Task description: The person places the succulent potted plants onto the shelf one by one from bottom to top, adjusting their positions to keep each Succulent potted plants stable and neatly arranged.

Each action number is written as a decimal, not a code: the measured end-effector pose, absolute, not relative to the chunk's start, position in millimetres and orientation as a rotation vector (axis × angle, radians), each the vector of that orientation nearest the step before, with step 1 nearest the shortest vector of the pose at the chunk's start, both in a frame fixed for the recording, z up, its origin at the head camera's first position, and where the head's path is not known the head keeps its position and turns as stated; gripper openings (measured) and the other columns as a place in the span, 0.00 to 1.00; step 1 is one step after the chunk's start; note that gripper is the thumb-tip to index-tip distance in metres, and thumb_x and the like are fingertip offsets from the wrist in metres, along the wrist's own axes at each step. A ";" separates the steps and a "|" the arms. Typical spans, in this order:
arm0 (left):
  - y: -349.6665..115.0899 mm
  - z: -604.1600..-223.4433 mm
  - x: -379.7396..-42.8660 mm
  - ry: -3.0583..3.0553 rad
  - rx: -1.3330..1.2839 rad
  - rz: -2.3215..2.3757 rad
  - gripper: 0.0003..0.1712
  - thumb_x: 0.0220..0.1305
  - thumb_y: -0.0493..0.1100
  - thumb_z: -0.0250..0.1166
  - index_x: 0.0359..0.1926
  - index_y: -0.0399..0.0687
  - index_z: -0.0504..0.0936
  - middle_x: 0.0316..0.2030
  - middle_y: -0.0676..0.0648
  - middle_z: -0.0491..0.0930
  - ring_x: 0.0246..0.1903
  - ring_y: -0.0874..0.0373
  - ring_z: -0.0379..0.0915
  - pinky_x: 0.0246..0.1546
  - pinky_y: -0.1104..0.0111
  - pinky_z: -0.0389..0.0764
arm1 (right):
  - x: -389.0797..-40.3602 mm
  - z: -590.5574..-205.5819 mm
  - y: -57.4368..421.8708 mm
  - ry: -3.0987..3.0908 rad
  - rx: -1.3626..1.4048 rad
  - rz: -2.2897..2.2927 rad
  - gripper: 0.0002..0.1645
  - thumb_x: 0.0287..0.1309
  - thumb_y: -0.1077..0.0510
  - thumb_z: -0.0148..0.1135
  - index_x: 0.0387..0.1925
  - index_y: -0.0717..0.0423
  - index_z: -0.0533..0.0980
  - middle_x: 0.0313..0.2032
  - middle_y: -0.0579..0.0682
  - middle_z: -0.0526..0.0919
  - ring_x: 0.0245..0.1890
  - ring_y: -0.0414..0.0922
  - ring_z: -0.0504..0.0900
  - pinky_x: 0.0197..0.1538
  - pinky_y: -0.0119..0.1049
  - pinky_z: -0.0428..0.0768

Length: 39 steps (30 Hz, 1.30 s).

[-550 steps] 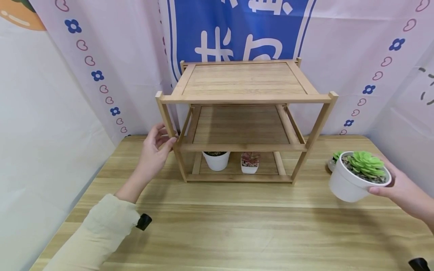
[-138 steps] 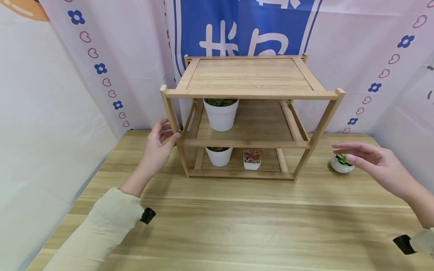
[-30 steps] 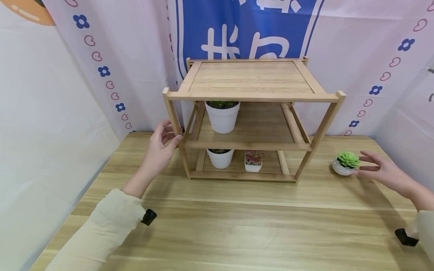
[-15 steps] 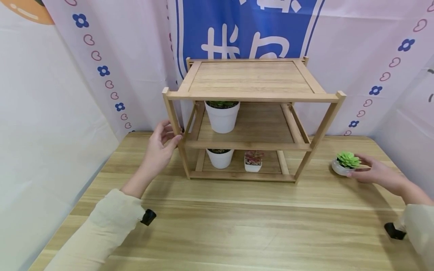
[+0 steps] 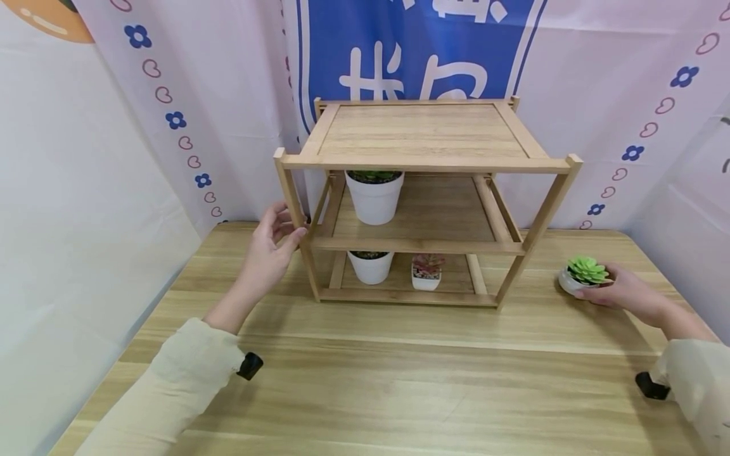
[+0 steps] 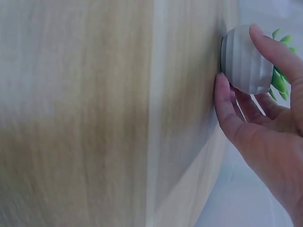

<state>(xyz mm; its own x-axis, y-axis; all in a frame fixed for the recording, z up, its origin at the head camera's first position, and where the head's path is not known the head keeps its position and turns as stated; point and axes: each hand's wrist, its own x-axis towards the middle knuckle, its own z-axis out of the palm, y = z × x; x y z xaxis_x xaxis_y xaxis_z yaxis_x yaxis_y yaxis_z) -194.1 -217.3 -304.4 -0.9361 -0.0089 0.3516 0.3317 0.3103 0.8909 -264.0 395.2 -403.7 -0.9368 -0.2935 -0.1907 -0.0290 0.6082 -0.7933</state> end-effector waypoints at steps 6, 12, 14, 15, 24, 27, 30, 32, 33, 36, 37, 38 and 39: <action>-217.2 -304.3 -193.3 -2.293 -0.288 -1.660 0.27 0.75 0.28 0.56 0.69 0.27 0.59 0.58 0.32 0.70 0.58 0.44 0.71 0.53 0.78 0.79 | -264.3 -405.8 391.7 2.623 -0.268 -1.165 0.47 0.68 0.56 0.66 0.69 0.82 0.51 0.59 0.71 0.70 0.42 0.27 0.72 0.43 0.21 0.79; -216.8 -304.4 -192.9 -2.299 -0.283 -1.654 0.27 0.75 0.28 0.56 0.69 0.27 0.59 0.58 0.32 0.70 0.58 0.44 0.71 0.54 0.77 0.78 | -265.1 -408.2 389.0 2.670 -0.295 -1.128 0.43 0.68 0.56 0.66 0.68 0.80 0.56 0.55 0.63 0.74 0.42 0.29 0.73 0.43 0.21 0.77; -216.9 -304.5 -192.7 -2.305 -0.279 -1.653 0.27 0.75 0.28 0.56 0.70 0.28 0.59 0.59 0.32 0.70 0.59 0.44 0.70 0.54 0.77 0.78 | -264.9 -408.4 388.4 2.687 -0.305 -1.110 0.43 0.67 0.56 0.66 0.68 0.80 0.57 0.55 0.63 0.74 0.42 0.30 0.73 0.43 0.20 0.75; -217.0 -304.6 -192.8 -2.307 -0.277 -1.653 0.27 0.75 0.29 0.56 0.70 0.28 0.59 0.59 0.32 0.70 0.59 0.44 0.70 0.54 0.77 0.78 | -264.8 -408.4 388.1 2.695 -0.308 -1.101 0.43 0.67 0.55 0.66 0.68 0.80 0.57 0.55 0.63 0.75 0.42 0.30 0.72 0.42 0.20 0.75; -216.9 -304.6 -194.2 -2.298 -0.279 -1.652 0.27 0.75 0.28 0.56 0.69 0.28 0.59 0.58 0.31 0.70 0.59 0.43 0.71 0.55 0.75 0.79 | -264.1 -406.2 389.0 2.725 -0.295 -1.067 0.45 0.68 0.53 0.66 0.69 0.80 0.56 0.59 0.72 0.72 0.44 0.26 0.69 0.43 0.19 0.72; -216.7 -305.0 -194.9 -2.297 -0.285 -1.650 0.27 0.75 0.28 0.56 0.69 0.28 0.59 0.58 0.31 0.70 0.58 0.43 0.71 0.55 0.75 0.79 | -263.2 -403.1 389.6 2.731 -0.288 -1.060 0.47 0.69 0.52 0.65 0.70 0.79 0.54 0.61 0.75 0.69 0.45 0.24 0.67 0.43 0.19 0.71; -216.6 -305.1 -195.0 -2.291 -0.291 -1.647 0.26 0.74 0.27 0.56 0.69 0.27 0.59 0.58 0.30 0.70 0.58 0.43 0.71 0.54 0.76 0.79 | -262.4 -400.0 389.0 2.725 -0.290 -1.073 0.46 0.69 0.52 0.65 0.71 0.79 0.54 0.62 0.76 0.68 0.45 0.22 0.66 0.43 0.18 0.71; -216.6 -305.1 -195.0 -2.288 -0.294 -1.642 0.26 0.74 0.27 0.56 0.69 0.27 0.59 0.58 0.30 0.70 0.58 0.42 0.71 0.54 0.76 0.78 | -262.1 -398.5 388.8 2.722 -0.290 -1.088 0.46 0.69 0.52 0.65 0.70 0.79 0.54 0.62 0.76 0.68 0.45 0.21 0.65 0.43 0.18 0.70; -216.5 -305.0 -195.1 -2.286 -0.296 -1.641 0.26 0.74 0.27 0.56 0.69 0.26 0.59 0.58 0.30 0.70 0.57 0.42 0.71 0.54 0.76 0.78 | -261.9 -397.8 388.8 2.716 -0.289 -1.099 0.46 0.69 0.53 0.65 0.70 0.80 0.53 0.63 0.76 0.67 0.45 0.21 0.65 0.43 0.18 0.70; -216.6 -305.3 -195.4 -2.282 -0.301 -1.641 0.26 0.74 0.27 0.56 0.69 0.26 0.59 0.58 0.29 0.70 0.57 0.42 0.71 0.55 0.76 0.78 | -260.9 -395.7 388.7 2.707 -0.285 -1.118 0.47 0.70 0.54 0.64 0.71 0.80 0.51 0.64 0.77 0.65 0.45 0.20 0.64 0.43 0.17 0.70; -216.7 -305.4 -195.4 -2.281 -0.303 -1.641 0.26 0.74 0.27 0.56 0.69 0.26 0.59 0.58 0.29 0.70 0.57 0.41 0.71 0.55 0.76 0.78 | -260.4 -395.1 388.7 2.705 -0.286 -1.123 0.47 0.70 0.54 0.63 0.72 0.79 0.51 0.64 0.77 0.64 0.46 0.20 0.64 0.43 0.17 0.70; -216.7 -305.6 -195.6 -2.276 -0.306 -1.643 0.26 0.74 0.26 0.56 0.69 0.27 0.60 0.58 0.29 0.70 0.57 0.41 0.71 0.55 0.76 0.78 | -259.8 -394.6 388.7 2.701 -0.288 -1.128 0.47 0.71 0.54 0.63 0.72 0.79 0.50 0.65 0.77 0.63 0.47 0.21 0.63 0.43 0.16 0.70; -216.9 -305.7 -195.7 -2.274 -0.307 -1.644 0.26 0.74 0.26 0.56 0.69 0.27 0.60 0.58 0.28 0.70 0.57 0.41 0.71 0.55 0.75 0.78 | -259.1 -394.0 388.6 2.698 -0.291 -1.130 0.47 0.71 0.54 0.62 0.73 0.79 0.49 0.65 0.77 0.62 0.47 0.21 0.63 0.43 0.16 0.70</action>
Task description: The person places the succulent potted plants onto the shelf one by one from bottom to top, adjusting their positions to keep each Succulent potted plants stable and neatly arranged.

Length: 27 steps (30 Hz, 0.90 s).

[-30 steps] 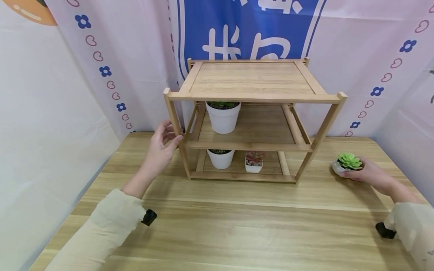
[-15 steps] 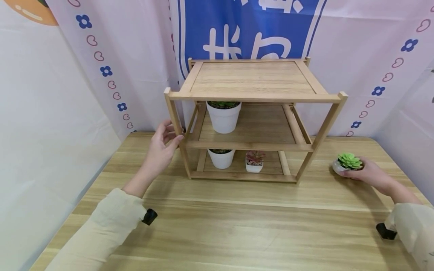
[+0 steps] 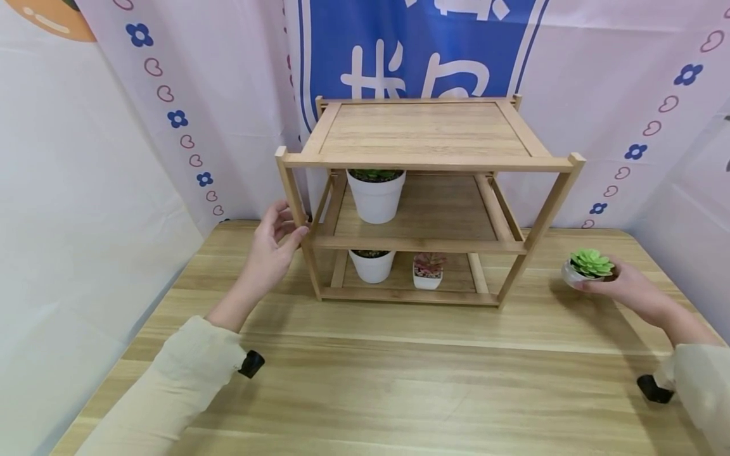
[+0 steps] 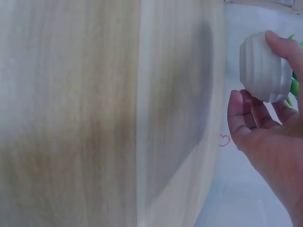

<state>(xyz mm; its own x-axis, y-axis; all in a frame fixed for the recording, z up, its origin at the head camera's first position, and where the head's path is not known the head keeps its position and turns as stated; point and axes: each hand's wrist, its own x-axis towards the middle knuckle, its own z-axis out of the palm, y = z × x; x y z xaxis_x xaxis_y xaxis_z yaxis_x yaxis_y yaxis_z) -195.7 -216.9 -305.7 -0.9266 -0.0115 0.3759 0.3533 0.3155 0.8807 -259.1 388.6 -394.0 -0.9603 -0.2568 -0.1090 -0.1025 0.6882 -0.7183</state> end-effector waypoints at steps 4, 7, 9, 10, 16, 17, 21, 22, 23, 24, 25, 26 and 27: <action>-217.0 -305.5 -195.4 -2.269 -0.313 -1.644 0.26 0.74 0.26 0.56 0.69 0.26 0.60 0.58 0.28 0.70 0.57 0.41 0.71 0.56 0.76 0.78 | -255.1 -391.3 387.6 2.696 -0.311 -1.139 0.48 0.72 0.54 0.61 0.74 0.78 0.47 0.66 0.77 0.61 0.48 0.21 0.62 0.43 0.16 0.70; -217.5 -305.1 -194.6 -2.276 -0.305 -1.650 0.26 0.74 0.27 0.56 0.69 0.27 0.60 0.58 0.30 0.70 0.58 0.42 0.71 0.56 0.76 0.78 | -251.1 -389.0 385.9 2.710 -0.327 -1.152 0.47 0.72 0.55 0.62 0.74 0.78 0.48 0.65 0.74 0.63 0.47 0.19 0.63 0.43 0.15 0.70; -217.9 -304.7 -193.9 -2.283 -0.295 -1.654 0.27 0.75 0.27 0.56 0.69 0.27 0.59 0.59 0.29 0.70 0.58 0.43 0.71 0.55 0.76 0.78 | -248.5 -387.5 384.6 2.718 -0.332 -1.164 0.46 0.71 0.55 0.62 0.74 0.77 0.49 0.64 0.72 0.63 0.47 0.18 0.64 0.43 0.15 0.70; -218.1 -304.6 -193.8 -2.287 -0.290 -1.656 0.27 0.75 0.27 0.56 0.69 0.27 0.59 0.59 0.30 0.70 0.58 0.43 0.71 0.55 0.76 0.78 | -247.3 -386.8 384.1 2.721 -0.332 -1.168 0.46 0.71 0.55 0.62 0.74 0.76 0.49 0.64 0.71 0.64 0.47 0.18 0.64 0.43 0.15 0.70; -218.2 -304.5 -193.4 -2.293 -0.286 -1.656 0.27 0.75 0.28 0.56 0.70 0.27 0.59 0.59 0.28 0.69 0.59 0.42 0.70 0.55 0.76 0.78 | -242.6 -384.2 382.1 2.722 -0.343 -1.183 0.45 0.71 0.57 0.62 0.73 0.77 0.49 0.63 0.69 0.65 0.47 0.18 0.63 0.43 0.14 0.70; -218.1 -304.5 -193.4 -2.291 -0.289 -1.655 0.27 0.75 0.27 0.56 0.69 0.27 0.59 0.59 0.28 0.69 0.59 0.42 0.70 0.55 0.76 0.78 | -242.0 -383.3 381.6 2.725 -0.348 -1.182 0.44 0.71 0.58 0.62 0.73 0.78 0.50 0.61 0.66 0.67 0.47 0.17 0.63 0.43 0.14 0.70; -217.6 -304.7 -193.4 -2.290 -0.293 -1.648 0.26 0.75 0.27 0.56 0.69 0.26 0.59 0.59 0.29 0.70 0.58 0.42 0.70 0.56 0.76 0.78 | -238.5 -377.6 379.2 2.715 -0.352 -1.185 0.44 0.71 0.60 0.62 0.72 0.79 0.50 0.54 0.47 0.72 0.45 0.16 0.66 0.43 0.15 0.72; -217.5 -304.8 -193.6 -2.289 -0.293 -1.651 0.27 0.75 0.27 0.56 0.69 0.26 0.59 0.59 0.28 0.69 0.58 0.42 0.70 0.56 0.76 0.78 | -237.3 -376.2 378.4 2.711 -0.353 -1.189 0.43 0.71 0.60 0.62 0.72 0.79 0.50 0.52 0.43 0.72 0.45 0.17 0.67 0.43 0.15 0.72; -217.4 -304.7 -193.6 -2.290 -0.292 -1.651 0.27 0.75 0.27 0.56 0.69 0.27 0.59 0.59 0.29 0.70 0.58 0.42 0.70 0.56 0.76 0.78 | -236.1 -374.8 377.6 2.708 -0.353 -1.195 0.43 0.71 0.60 0.62 0.72 0.79 0.50 0.51 0.38 0.71 0.45 0.17 0.67 0.43 0.15 0.73; -217.3 -304.7 -193.8 -2.292 -0.290 -1.651 0.27 0.75 0.28 0.56 0.69 0.27 0.59 0.59 0.29 0.70 0.59 0.42 0.70 0.56 0.76 0.78 | -234.8 -373.8 376.7 2.709 -0.358 -1.197 0.43 0.70 0.60 0.63 0.72 0.79 0.51 0.50 0.36 0.71 0.45 0.17 0.68 0.43 0.15 0.73; -217.3 -304.6 -193.9 -2.293 -0.290 -1.653 0.27 0.75 0.28 0.56 0.69 0.27 0.59 0.59 0.29 0.70 0.59 0.43 0.70 0.56 0.76 0.78 | -233.5 -372.9 375.7 2.708 -0.364 -1.200 0.43 0.70 0.61 0.63 0.72 0.79 0.52 0.50 0.34 0.71 0.45 0.18 0.68 0.42 0.16 0.74; -217.2 -304.6 -194.0 -2.294 -0.289 -1.655 0.27 0.75 0.28 0.56 0.70 0.27 0.59 0.59 0.29 0.70 0.59 0.43 0.70 0.56 0.76 0.78 | -232.2 -372.5 374.7 2.710 -0.373 -1.207 0.42 0.69 0.61 0.64 0.71 0.78 0.53 0.49 0.32 0.72 0.45 0.18 0.69 0.42 0.16 0.74; -217.1 -304.6 -194.1 -2.294 -0.288 -1.657 0.27 0.75 0.28 0.56 0.70 0.27 0.59 0.60 0.29 0.69 0.59 0.43 0.70 0.56 0.75 0.78 | -230.9 -372.2 373.6 2.715 -0.382 -1.209 0.41 0.69 0.62 0.64 0.71 0.78 0.54 0.48 0.30 0.72 0.45 0.19 0.70 0.42 0.16 0.75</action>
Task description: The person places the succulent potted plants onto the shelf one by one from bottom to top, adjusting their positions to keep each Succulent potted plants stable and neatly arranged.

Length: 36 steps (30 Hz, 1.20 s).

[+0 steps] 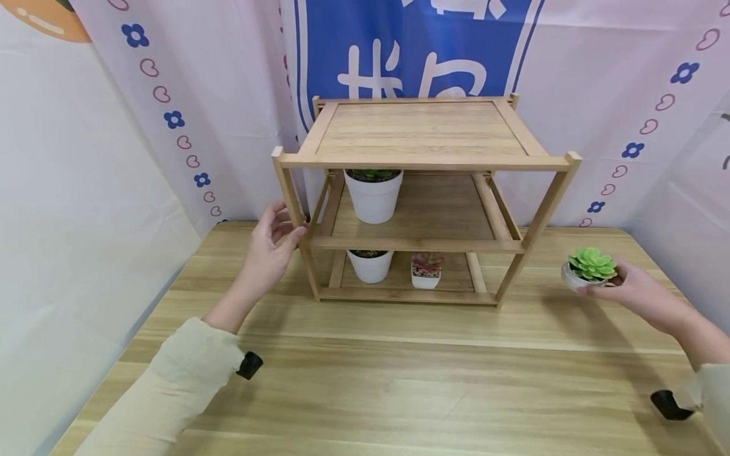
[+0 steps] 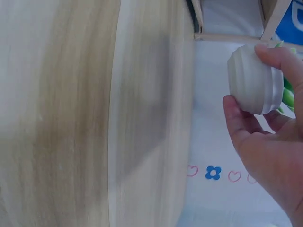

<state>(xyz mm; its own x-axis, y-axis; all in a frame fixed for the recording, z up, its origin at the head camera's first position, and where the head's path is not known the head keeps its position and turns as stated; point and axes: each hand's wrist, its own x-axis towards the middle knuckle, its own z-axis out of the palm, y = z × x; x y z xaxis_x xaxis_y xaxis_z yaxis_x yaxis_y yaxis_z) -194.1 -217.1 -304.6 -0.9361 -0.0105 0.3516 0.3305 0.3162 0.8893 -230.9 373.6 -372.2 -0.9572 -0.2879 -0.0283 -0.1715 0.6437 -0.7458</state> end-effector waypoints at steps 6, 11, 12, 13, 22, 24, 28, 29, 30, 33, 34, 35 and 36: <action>-216.8 -304.8 -194.5 -2.294 -0.292 -1.659 0.27 0.75 0.28 0.56 0.69 0.28 0.59 0.59 0.30 0.70 0.58 0.44 0.70 0.56 0.75 0.78 | -224.2 -372.5 369.8 2.728 -0.442 -1.226 0.36 0.66 0.65 0.65 0.67 0.76 0.59 0.44 0.26 0.75 0.44 0.23 0.73 0.42 0.18 0.76; -216.8 -305.1 -194.1 -2.294 -0.289 -1.658 0.27 0.74 0.27 0.56 0.69 0.28 0.60 0.59 0.30 0.70 0.58 0.44 0.71 0.54 0.77 0.78 | -221.2 -369.1 367.9 2.745 -0.436 -1.205 0.37 0.65 0.65 0.66 0.67 0.75 0.59 0.45 0.29 0.76 0.44 0.24 0.73 0.40 0.19 0.76; -216.8 -305.2 -194.0 -2.295 -0.289 -1.656 0.27 0.74 0.27 0.56 0.69 0.28 0.60 0.59 0.30 0.70 0.58 0.44 0.71 0.54 0.77 0.78 | -220.8 -368.0 367.3 2.747 -0.427 -1.193 0.38 0.66 0.64 0.66 0.68 0.75 0.59 0.45 0.31 0.76 0.43 0.24 0.73 0.40 0.19 0.76; -216.9 -305.2 -193.9 -2.295 -0.288 -1.656 0.27 0.74 0.27 0.56 0.69 0.27 0.60 0.59 0.29 0.70 0.58 0.44 0.71 0.54 0.77 0.78 | -220.4 -366.5 367.1 2.748 -0.418 -1.179 0.38 0.66 0.63 0.66 0.68 0.75 0.58 0.46 0.33 0.76 0.43 0.24 0.73 0.40 0.20 0.77; -217.0 -304.5 -194.4 -2.294 -0.296 -1.652 0.26 0.75 0.28 0.56 0.69 0.28 0.60 0.59 0.30 0.70 0.58 0.44 0.71 0.55 0.76 0.78 | -216.2 -356.0 359.8 2.756 -0.372 -1.110 0.43 0.68 0.58 0.67 0.71 0.76 0.55 0.52 0.55 0.75 0.43 0.25 0.73 0.40 0.23 0.79; -216.9 -304.4 -194.5 -2.293 -0.297 -1.654 0.26 0.75 0.27 0.55 0.69 0.28 0.60 0.59 0.28 0.69 0.58 0.44 0.71 0.55 0.76 0.78 | -215.1 -354.0 357.0 2.759 -0.376 -1.107 0.43 0.68 0.57 0.67 0.71 0.75 0.55 0.52 0.56 0.74 0.42 0.26 0.74 0.40 0.23 0.79; -216.7 -304.0 -194.0 -2.296 -0.291 -1.646 0.26 0.74 0.27 0.56 0.69 0.27 0.60 0.59 0.29 0.70 0.58 0.43 0.71 0.55 0.76 0.78 | -212.3 -350.1 352.8 2.766 -0.389 -1.111 0.43 0.67 0.58 0.67 0.71 0.75 0.55 0.52 0.58 0.74 0.42 0.27 0.75 0.39 0.24 0.79; -216.7 -303.9 -193.9 -2.297 -0.288 -1.644 0.26 0.74 0.27 0.56 0.69 0.27 0.60 0.59 0.30 0.70 0.58 0.43 0.71 0.55 0.76 0.78 | -211.5 -349.2 351.8 2.770 -0.393 -1.113 0.43 0.67 0.58 0.67 0.70 0.75 0.56 0.51 0.58 0.75 0.41 0.28 0.75 0.39 0.24 0.79; -216.7 -303.7 -193.7 -2.298 -0.286 -1.643 0.26 0.74 0.28 0.56 0.69 0.27 0.60 0.59 0.30 0.70 0.58 0.43 0.71 0.55 0.76 0.78 | -210.7 -348.4 351.0 2.773 -0.393 -1.113 0.43 0.67 0.58 0.67 0.70 0.75 0.56 0.51 0.58 0.75 0.41 0.28 0.75 0.39 0.24 0.79; -216.5 -303.9 -193.6 -2.299 -0.284 -1.641 0.27 0.74 0.28 0.56 0.69 0.28 0.60 0.59 0.30 0.70 0.58 0.44 0.71 0.54 0.77 0.78 | -208.4 -346.2 348.0 2.790 -0.398 -1.109 0.43 0.67 0.58 0.68 0.70 0.75 0.57 0.51 0.57 0.75 0.40 0.28 0.76 0.38 0.23 0.79; -216.5 -303.9 -193.5 -2.299 -0.285 -1.641 0.27 0.74 0.28 0.56 0.69 0.28 0.60 0.59 0.30 0.70 0.58 0.44 0.71 0.54 0.77 0.78 | -207.8 -345.4 347.0 2.794 -0.403 -1.111 0.42 0.67 0.58 0.68 0.70 0.75 0.57 0.51 0.57 0.76 0.40 0.28 0.76 0.38 0.23 0.80; -216.4 -303.9 -193.4 -2.298 -0.285 -1.642 0.27 0.74 0.28 0.56 0.69 0.28 0.60 0.59 0.30 0.70 0.58 0.44 0.71 0.54 0.76 0.78 | -207.2 -344.6 345.9 2.799 -0.412 -1.113 0.42 0.66 0.58 0.68 0.70 0.75 0.57 0.51 0.57 0.76 0.40 0.27 0.76 0.38 0.23 0.80; -216.4 -304.0 -193.5 -2.297 -0.285 -1.643 0.27 0.74 0.28 0.56 0.69 0.28 0.60 0.59 0.30 0.70 0.58 0.44 0.71 0.54 0.76 0.78 | -206.7 -343.8 344.8 2.804 -0.420 -1.116 0.42 0.66 0.59 0.68 0.70 0.75 0.58 0.51 0.57 0.76 0.41 0.27 0.76 0.38 0.23 0.80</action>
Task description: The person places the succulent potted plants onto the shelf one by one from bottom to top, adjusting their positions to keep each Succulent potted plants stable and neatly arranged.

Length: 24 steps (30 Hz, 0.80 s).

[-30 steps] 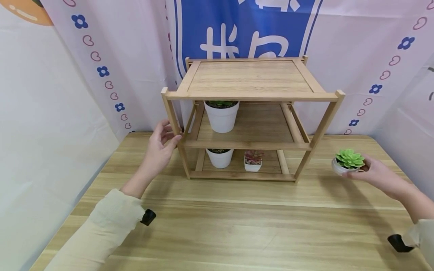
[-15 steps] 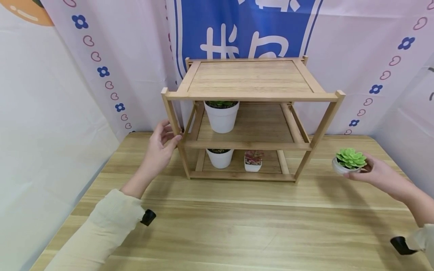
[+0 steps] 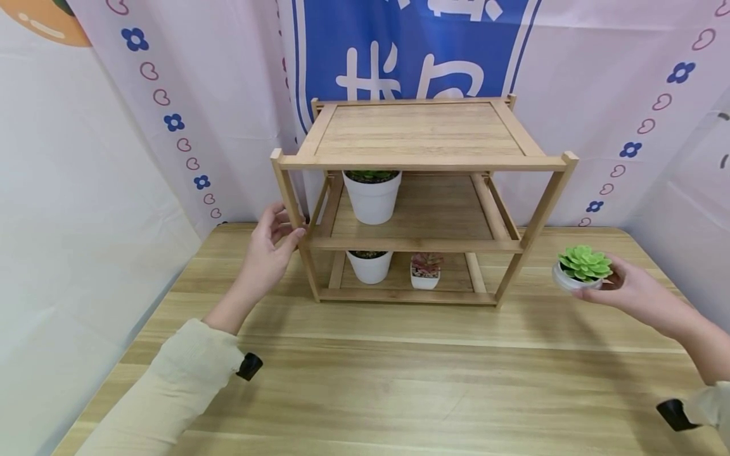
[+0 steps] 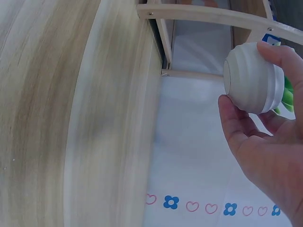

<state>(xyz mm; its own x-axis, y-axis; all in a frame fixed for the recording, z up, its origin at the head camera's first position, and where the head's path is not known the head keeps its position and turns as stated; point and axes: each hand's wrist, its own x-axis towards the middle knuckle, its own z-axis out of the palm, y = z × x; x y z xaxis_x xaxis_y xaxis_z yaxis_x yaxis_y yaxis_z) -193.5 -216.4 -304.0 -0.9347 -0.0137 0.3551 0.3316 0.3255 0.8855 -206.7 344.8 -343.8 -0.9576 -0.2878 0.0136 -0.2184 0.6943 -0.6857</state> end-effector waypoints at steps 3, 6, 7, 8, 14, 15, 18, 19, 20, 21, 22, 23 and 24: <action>-216.6 -304.0 -193.4 -2.296 -0.287 -1.643 0.27 0.74 0.28 0.56 0.70 0.29 0.60 0.59 0.30 0.70 0.58 0.44 0.71 0.53 0.75 0.79 | -205.4 -341.1 341.5 2.805 -0.434 -1.126 0.41 0.66 0.59 0.68 0.70 0.74 0.58 0.49 0.54 0.77 0.41 0.27 0.77 0.38 0.22 0.80; -216.8 -304.1 -193.4 -2.297 -0.289 -1.640 0.27 0.74 0.28 0.56 0.69 0.29 0.60 0.59 0.31 0.70 0.57 0.44 0.71 0.53 0.76 0.79 | -204.6 -338.8 339.0 2.794 -0.433 -1.136 0.41 0.66 0.59 0.68 0.70 0.74 0.58 0.48 0.49 0.78 0.41 0.27 0.78 0.38 0.23 0.80; -216.8 -304.1 -193.4 -2.299 -0.290 -1.638 0.27 0.75 0.28 0.56 0.69 0.29 0.60 0.59 0.31 0.71 0.57 0.45 0.71 0.53 0.76 0.79 | -204.4 -338.2 338.4 2.791 -0.429 -1.136 0.41 0.66 0.59 0.68 0.70 0.74 0.58 0.48 0.47 0.78 0.40 0.27 0.78 0.38 0.23 0.80; -216.8 -304.1 -193.4 -2.301 -0.289 -1.636 0.27 0.75 0.28 0.56 0.69 0.29 0.60 0.59 0.31 0.71 0.57 0.45 0.71 0.52 0.76 0.79 | -204.3 -337.8 337.9 2.786 -0.426 -1.137 0.41 0.66 0.59 0.68 0.70 0.73 0.58 0.47 0.47 0.78 0.40 0.28 0.78 0.38 0.23 0.80; -217.3 -304.4 -193.6 -2.305 -0.292 -1.647 0.27 0.75 0.29 0.56 0.70 0.29 0.60 0.59 0.30 0.70 0.57 0.45 0.71 0.52 0.76 0.80 | -203.7 -335.9 336.3 2.781 -0.442 -1.137 0.41 0.65 0.59 0.69 0.70 0.73 0.59 0.47 0.48 0.79 0.40 0.28 0.79 0.38 0.24 0.81; -217.3 -304.4 -193.6 -2.305 -0.294 -1.650 0.27 0.75 0.29 0.56 0.70 0.29 0.60 0.60 0.30 0.70 0.57 0.45 0.71 0.52 0.76 0.80 | -203.4 -335.4 335.9 2.785 -0.452 -1.137 0.41 0.65 0.59 0.69 0.69 0.74 0.59 0.47 0.49 0.79 0.40 0.28 0.79 0.38 0.24 0.81; -217.5 -304.4 -193.9 -2.307 -0.297 -1.654 0.27 0.75 0.29 0.56 0.70 0.29 0.60 0.60 0.30 0.69 0.58 0.45 0.71 0.52 0.76 0.80 | -201.5 -333.5 333.9 2.794 -0.485 -1.137 0.40 0.64 0.61 0.70 0.68 0.74 0.60 0.47 0.53 0.79 0.40 0.28 0.79 0.38 0.24 0.82; -217.5 -304.3 -193.8 -2.307 -0.296 -1.654 0.27 0.75 0.29 0.56 0.70 0.29 0.60 0.60 0.30 0.69 0.58 0.45 0.71 0.52 0.76 0.80 | -200.8 -332.8 332.8 2.798 -0.496 -1.137 0.40 0.64 0.61 0.70 0.68 0.74 0.61 0.47 0.54 0.79 0.40 0.28 0.79 0.37 0.24 0.82; -217.6 -304.4 -193.9 -2.308 -0.295 -1.654 0.27 0.75 0.29 0.56 0.70 0.29 0.60 0.60 0.30 0.69 0.58 0.45 0.71 0.52 0.77 0.80 | -200.0 -332.2 331.4 2.796 -0.508 -1.143 0.40 0.63 0.61 0.70 0.68 0.74 0.61 0.47 0.54 0.79 0.40 0.29 0.79 0.37 0.24 0.82; -217.6 -304.4 -193.7 -2.308 -0.294 -1.653 0.27 0.75 0.29 0.56 0.70 0.29 0.60 0.60 0.30 0.69 0.58 0.45 0.71 0.52 0.77 0.79 | -199.3 -331.7 330.0 2.797 -0.519 -1.150 0.39 0.63 0.62 0.70 0.67 0.74 0.61 0.47 0.54 0.80 0.40 0.29 0.80 0.37 0.25 0.82; -217.7 -304.5 -193.8 -2.307 -0.294 -1.654 0.27 0.75 0.29 0.56 0.70 0.29 0.60 0.60 0.30 0.69 0.58 0.45 0.71 0.52 0.77 0.79 | -198.5 -331.2 328.6 2.796 -0.529 -1.159 0.39 0.63 0.63 0.70 0.67 0.74 0.62 0.46 0.52 0.80 0.40 0.29 0.80 0.37 0.25 0.83; -217.8 -304.7 -193.9 -2.307 -0.294 -1.655 0.27 0.75 0.29 0.56 0.70 0.29 0.60 0.60 0.30 0.69 0.58 0.45 0.71 0.52 0.77 0.79 | -197.8 -330.9 327.1 2.797 -0.538 -1.167 0.39 0.62 0.63 0.70 0.67 0.74 0.62 0.45 0.50 0.80 0.40 0.30 0.80 0.37 0.25 0.83; -217.8 -304.7 -193.8 -2.305 -0.295 -1.655 0.27 0.75 0.29 0.56 0.70 0.29 0.60 0.60 0.30 0.69 0.58 0.45 0.71 0.52 0.77 0.79 | -197.1 -330.7 325.8 2.795 -0.554 -1.176 0.39 0.62 0.64 0.70 0.67 0.74 0.62 0.45 0.48 0.80 0.39 0.30 0.80 0.37 0.25 0.83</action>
<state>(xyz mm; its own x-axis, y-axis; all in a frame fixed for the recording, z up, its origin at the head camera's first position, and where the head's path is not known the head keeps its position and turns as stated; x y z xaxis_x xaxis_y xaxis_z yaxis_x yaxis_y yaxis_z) -193.8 -217.8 -304.7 -0.9378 -0.0013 0.3470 0.3284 0.3199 0.8887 -197.1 325.8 -330.7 -0.9338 -0.3480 0.0833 -0.3028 0.6446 -0.7020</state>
